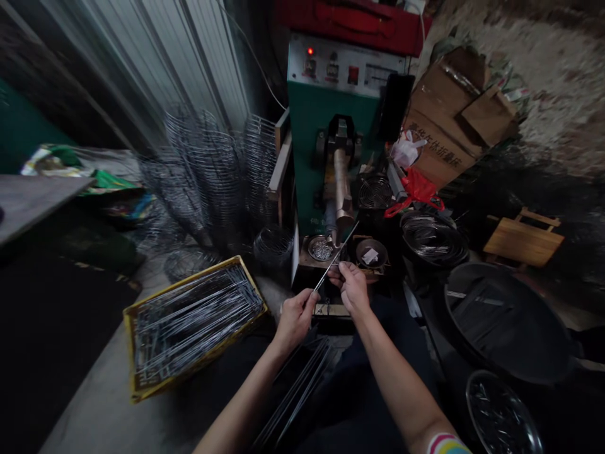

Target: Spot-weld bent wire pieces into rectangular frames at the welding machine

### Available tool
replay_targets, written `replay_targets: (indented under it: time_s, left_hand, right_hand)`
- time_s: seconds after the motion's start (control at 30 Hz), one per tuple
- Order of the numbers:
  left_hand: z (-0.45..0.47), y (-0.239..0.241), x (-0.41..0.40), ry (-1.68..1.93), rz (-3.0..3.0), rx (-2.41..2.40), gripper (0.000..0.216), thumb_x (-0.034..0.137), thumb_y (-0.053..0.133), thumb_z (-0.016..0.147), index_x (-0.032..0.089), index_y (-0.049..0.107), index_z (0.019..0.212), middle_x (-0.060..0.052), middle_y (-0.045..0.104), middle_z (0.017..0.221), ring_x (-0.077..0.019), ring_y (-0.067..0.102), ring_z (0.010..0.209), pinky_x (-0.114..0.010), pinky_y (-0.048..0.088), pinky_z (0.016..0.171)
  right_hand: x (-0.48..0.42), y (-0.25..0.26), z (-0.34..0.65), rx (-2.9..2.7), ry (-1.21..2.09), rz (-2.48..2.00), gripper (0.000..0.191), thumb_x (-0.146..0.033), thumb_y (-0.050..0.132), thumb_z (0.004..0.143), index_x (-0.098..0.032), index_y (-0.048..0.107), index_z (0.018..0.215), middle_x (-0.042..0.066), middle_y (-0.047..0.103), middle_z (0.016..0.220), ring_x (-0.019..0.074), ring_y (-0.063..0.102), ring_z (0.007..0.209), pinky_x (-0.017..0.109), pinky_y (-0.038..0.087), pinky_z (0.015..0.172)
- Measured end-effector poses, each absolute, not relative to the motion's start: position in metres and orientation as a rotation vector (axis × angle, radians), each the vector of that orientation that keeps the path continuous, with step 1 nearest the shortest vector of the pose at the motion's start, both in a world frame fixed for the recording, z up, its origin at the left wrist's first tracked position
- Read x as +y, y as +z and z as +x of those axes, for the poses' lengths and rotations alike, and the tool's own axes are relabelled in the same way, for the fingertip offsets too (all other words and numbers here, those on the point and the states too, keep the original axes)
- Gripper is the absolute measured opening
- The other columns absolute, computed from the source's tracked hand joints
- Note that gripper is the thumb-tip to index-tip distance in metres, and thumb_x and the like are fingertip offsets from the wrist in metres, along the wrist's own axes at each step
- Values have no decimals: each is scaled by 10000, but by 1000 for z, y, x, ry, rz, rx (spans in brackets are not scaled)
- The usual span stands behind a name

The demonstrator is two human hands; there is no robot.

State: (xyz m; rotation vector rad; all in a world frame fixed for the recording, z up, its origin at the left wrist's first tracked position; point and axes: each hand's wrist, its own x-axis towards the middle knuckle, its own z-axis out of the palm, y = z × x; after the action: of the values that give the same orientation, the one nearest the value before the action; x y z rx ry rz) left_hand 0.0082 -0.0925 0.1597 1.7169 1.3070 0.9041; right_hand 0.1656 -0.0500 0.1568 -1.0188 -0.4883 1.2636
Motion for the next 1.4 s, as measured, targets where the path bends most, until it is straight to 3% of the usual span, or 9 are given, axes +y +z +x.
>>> replay_targets:
  time_s: [0.2,0.8,1.03,1.13,1.23,1.4]
  left_hand:
    - [12,170,-89,954,1692,1263,352,401,418,947,172,611,761,26,504,611,-131,469,582,-230,339,569]
    - [14,176,-77,996,1668,1251,363,400,406,944,170,623,766,29,472,584,-136,432,572,-239,327,568]
    - [11,176,-74,991,1689,1242,336,379,423,948,175,623,772,20,507,609,-141,452,582,-247,333,567]
    - [9,174,-74,965,1701,1235,344,395,415,956,175,622,790,32,478,594,-135,437,573,-242,318,557]
    - [8,174,-73,938,1716,1233,364,411,411,958,172,613,774,39,443,584,-127,416,570,-238,298,551]
    - [13,178,-61,944,1750,1179,368,404,424,949,164,586,722,33,447,605,-125,415,593,-234,302,566]
  right_hand:
    - [-45,161,168,-506,1241,-1032,271,-374,779,697,-188,603,783,25,722,727,129,680,601,184,533,496]
    - [-29,164,169,-525,1237,-1020,285,-360,788,681,-190,601,813,20,720,723,153,688,627,224,551,519]
    - [-28,164,169,-578,1255,-1059,192,-360,713,746,-211,605,801,9,703,744,159,681,664,249,555,557]
    - [-29,165,171,-587,1251,-1081,208,-368,719,723,-207,593,761,-22,649,636,124,608,531,221,493,464]
    - [-28,164,178,-668,1176,-1132,264,-381,746,690,-196,560,662,-69,527,487,67,436,387,177,339,358]
    - [-22,162,195,-763,1102,-1174,282,-418,746,686,-195,578,642,-90,441,437,56,332,362,189,236,346]
